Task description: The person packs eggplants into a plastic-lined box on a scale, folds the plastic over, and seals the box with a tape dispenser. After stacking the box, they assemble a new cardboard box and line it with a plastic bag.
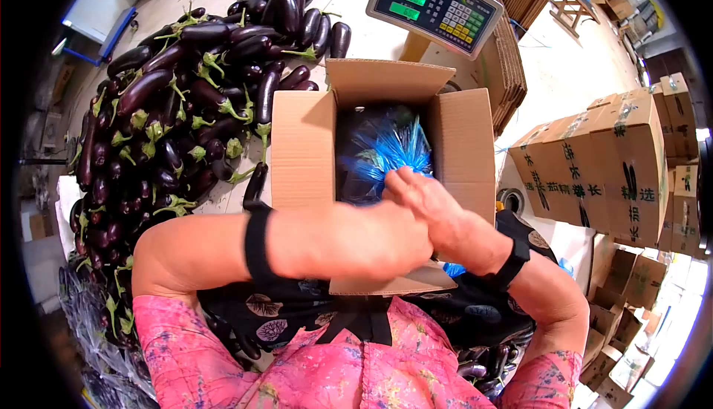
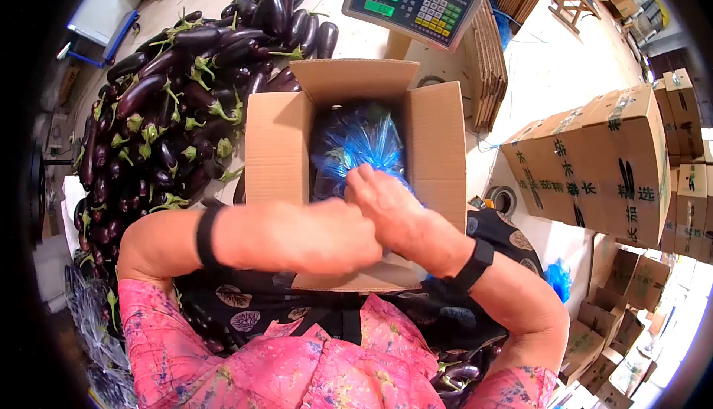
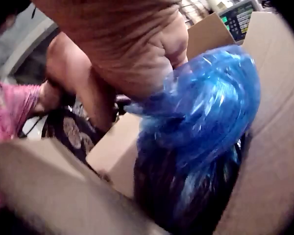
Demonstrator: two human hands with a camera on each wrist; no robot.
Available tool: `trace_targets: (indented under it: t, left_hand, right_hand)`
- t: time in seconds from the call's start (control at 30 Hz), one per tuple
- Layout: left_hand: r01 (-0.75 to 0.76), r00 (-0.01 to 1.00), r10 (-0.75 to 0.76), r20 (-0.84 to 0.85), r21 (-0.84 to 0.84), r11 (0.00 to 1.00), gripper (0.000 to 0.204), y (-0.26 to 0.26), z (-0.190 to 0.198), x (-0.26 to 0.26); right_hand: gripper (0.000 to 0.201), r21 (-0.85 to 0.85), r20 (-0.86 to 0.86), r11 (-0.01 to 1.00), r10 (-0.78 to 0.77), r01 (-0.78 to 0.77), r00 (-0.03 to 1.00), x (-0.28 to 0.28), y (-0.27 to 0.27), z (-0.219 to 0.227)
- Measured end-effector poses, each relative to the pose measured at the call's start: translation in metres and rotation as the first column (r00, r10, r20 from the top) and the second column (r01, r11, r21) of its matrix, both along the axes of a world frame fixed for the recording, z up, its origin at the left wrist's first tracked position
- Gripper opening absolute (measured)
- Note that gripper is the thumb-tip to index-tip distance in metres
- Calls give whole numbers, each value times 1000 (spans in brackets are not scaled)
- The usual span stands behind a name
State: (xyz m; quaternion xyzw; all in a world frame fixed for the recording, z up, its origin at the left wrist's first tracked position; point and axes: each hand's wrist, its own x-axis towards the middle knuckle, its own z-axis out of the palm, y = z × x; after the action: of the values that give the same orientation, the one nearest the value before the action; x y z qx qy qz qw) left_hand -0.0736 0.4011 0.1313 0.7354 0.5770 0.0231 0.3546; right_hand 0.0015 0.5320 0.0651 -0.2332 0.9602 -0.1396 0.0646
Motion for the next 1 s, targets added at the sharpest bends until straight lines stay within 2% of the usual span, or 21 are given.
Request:
trace_targets:
  t: [0.03, 0.07, 0.1, 0.13, 0.17, 0.23, 0.27, 0.3, 0.37, 0.47, 0.5, 0.57, 0.67, 0.73, 0.8, 0.83, 0.97, 1.0]
  left_hand:
    - [61, 998, -62, -27, -35, 998, 28, 7, 18, -19]
    - [-134, 991, 134, 1, 95, 986, 28, 9, 15, -33]
    - [-325, 945, 321, 56, 215, 921, 29, 7, 8, -47]
    - [-446, 894, 413, 176, 450, 774, 30, 9, -8, -58]
    - [-459, 887, 408, 215, 506, 730, 32, 15, -23, -66]
    - [-419, 907, 414, 73, 245, 874, 31, 32, -43, -57]
    - [-371, 929, 368, 47, 126, 920, 29, 43, -52, -52]
    - [-317, 948, 317, 29, 2, 948, 26, 50, -60, -49]
    - [-387, 922, 386, 28, 98, 917, 19, 51, -77, -50]
    - [-478, 877, 478, 53, 201, 855, 16, 52, -83, -63]
    - [-569, 818, 571, 70, 241, 786, 19, 49, -86, -65]
    - [-605, 772, 636, 2, 308, 734, 17, 42, -93, -75]
    - [-662, 711, 702, 46, 380, 646, 19, 30, -104, -75]
    - [-737, 624, 779, 55, 371, 565, 28, 22, -110, -67]
    - [-703, 666, 721, 190, 481, 524, 30, 9, -116, -64]
    - [-688, 685, 683, 255, 534, 491, 31, 6, -120, -63]
    - [-579, 766, 622, 166, 598, 554, 26, 7, -111, -51]
    - [-566, 770, 630, 97, 561, 604, 18, 13, -112, -53]
  right_hand:
    - [17, 64, -133, 996, 67, -59, 989, 7, -3, -11]
    - [20, 138, -271, 986, 131, -96, 954, 15, -5, -22]
    - [24, 213, -403, 971, 188, -108, 896, 22, -8, -34]
    - [26, 340, -337, 937, 198, -78, 920, 24, -14, -21]
    - [28, 462, -269, 885, 200, -56, 942, 23, -19, -9]
    - [27, 503, -251, 857, 271, -114, 929, 21, -21, -9]
    - [26, 521, -239, 842, 302, -140, 923, 22, -20, -10]
    - [24, 433, -253, 889, 276, -146, 927, 25, -19, -13]
    - [21, 242, -271, 958, 219, -154, 937, 34, -13, -18]
    - [15, 287, -298, 957, 41, 48, 954, 38, 5, -14]
    - [13, 317, -266, 942, -26, 113, 964, 32, 18, -14]
    - [7, 43, -380, 988, -122, 149, 917, 8, 45, -41]
    - [8, 179, -356, 975, -62, 134, 932, -27, 51, -62]
    - [8, 97, -391, 983, -108, 158, 914, -42, 47, -69]
    - [8, 23, -371, 981, -173, 195, 913, -44, 49, -66]
    - [8, 42, -377, 979, -171, 202, 910, -42, 50, -61]
    - [8, 185, -361, 965, -108, 185, 926, -26, 60, -55]
    - [8, 244, -328, 956, -77, 164, 941, -23, 62, -53]
